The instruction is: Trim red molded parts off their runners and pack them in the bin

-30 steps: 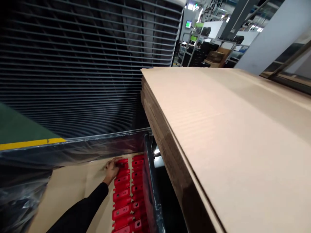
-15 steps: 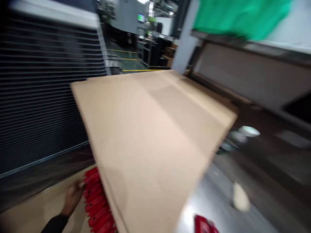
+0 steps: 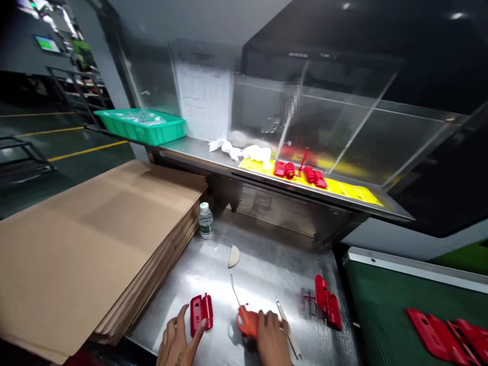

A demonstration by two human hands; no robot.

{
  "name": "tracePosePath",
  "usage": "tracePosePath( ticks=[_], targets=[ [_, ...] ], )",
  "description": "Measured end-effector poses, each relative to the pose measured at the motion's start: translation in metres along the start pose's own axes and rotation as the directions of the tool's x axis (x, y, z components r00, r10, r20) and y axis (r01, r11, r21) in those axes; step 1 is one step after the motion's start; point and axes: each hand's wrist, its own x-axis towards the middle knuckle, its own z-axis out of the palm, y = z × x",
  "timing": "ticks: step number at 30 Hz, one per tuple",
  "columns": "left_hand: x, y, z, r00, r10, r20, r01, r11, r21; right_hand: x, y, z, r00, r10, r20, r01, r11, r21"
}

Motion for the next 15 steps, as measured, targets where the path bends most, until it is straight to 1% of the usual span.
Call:
tracePosePath(
  ticks=[1,2,4,6,8,9,11,12,13,14,15],
  targets=[
    [0.006,0.015,0.017,0.998,0.052,-0.036,-0.047,0.992,0.116,0.015,-0.003,0.007,1.000,0.012,-0.006,-0.012,0.999,-0.031],
    [0.011,0.027,0.030,0.996,0.079,-0.047,-0.068,0.978,0.199,0.028,-0.008,0.014,1.000,0.023,-0.007,-0.023,0.999,-0.049],
    [0.021,0.040,0.047,0.996,0.067,-0.066,-0.047,0.963,0.264,0.047,-0.015,0.028,1.000,0.019,0.003,-0.019,0.999,-0.032],
    [0.028,0.042,0.052,0.995,0.027,-0.098,0.000,0.964,0.264,0.052,-0.013,0.036,1.000,0.002,0.009,-0.002,1.000,0.028],
    [0.031,0.041,0.050,0.992,-0.034,-0.124,0.062,0.970,0.233,0.046,0.004,0.035,1.000,0.005,-0.019,-0.003,0.996,0.092],
    [0.031,0.041,0.047,0.990,-0.064,-0.123,0.088,0.975,0.202,0.041,0.017,0.031,0.998,0.029,-0.049,-0.022,0.993,0.118],
    [0.025,0.046,0.043,0.990,-0.103,-0.099,0.114,0.987,0.110,0.029,0.048,0.021,0.984,0.130,-0.125,-0.110,0.982,0.155],
    [0.020,0.050,0.040,0.990,-0.118,-0.074,0.119,0.993,0.013,0.025,0.063,0.017,0.968,0.192,-0.162,-0.165,0.971,0.171],
    [0.013,0.056,0.038,0.991,-0.129,-0.040,0.124,0.985,-0.118,0.024,0.075,0.014,0.949,0.247,-0.195,-0.211,0.959,0.189],
    [0.006,0.063,0.036,0.990,-0.139,-0.001,0.134,0.955,-0.263,0.025,0.084,0.012,0.933,0.285,-0.222,-0.239,0.948,0.212],
    [-0.001,0.070,0.033,0.989,-0.146,0.037,0.149,0.906,-0.395,0.029,0.089,0.013,0.923,0.299,-0.242,-0.241,0.940,0.241]
  ],
)
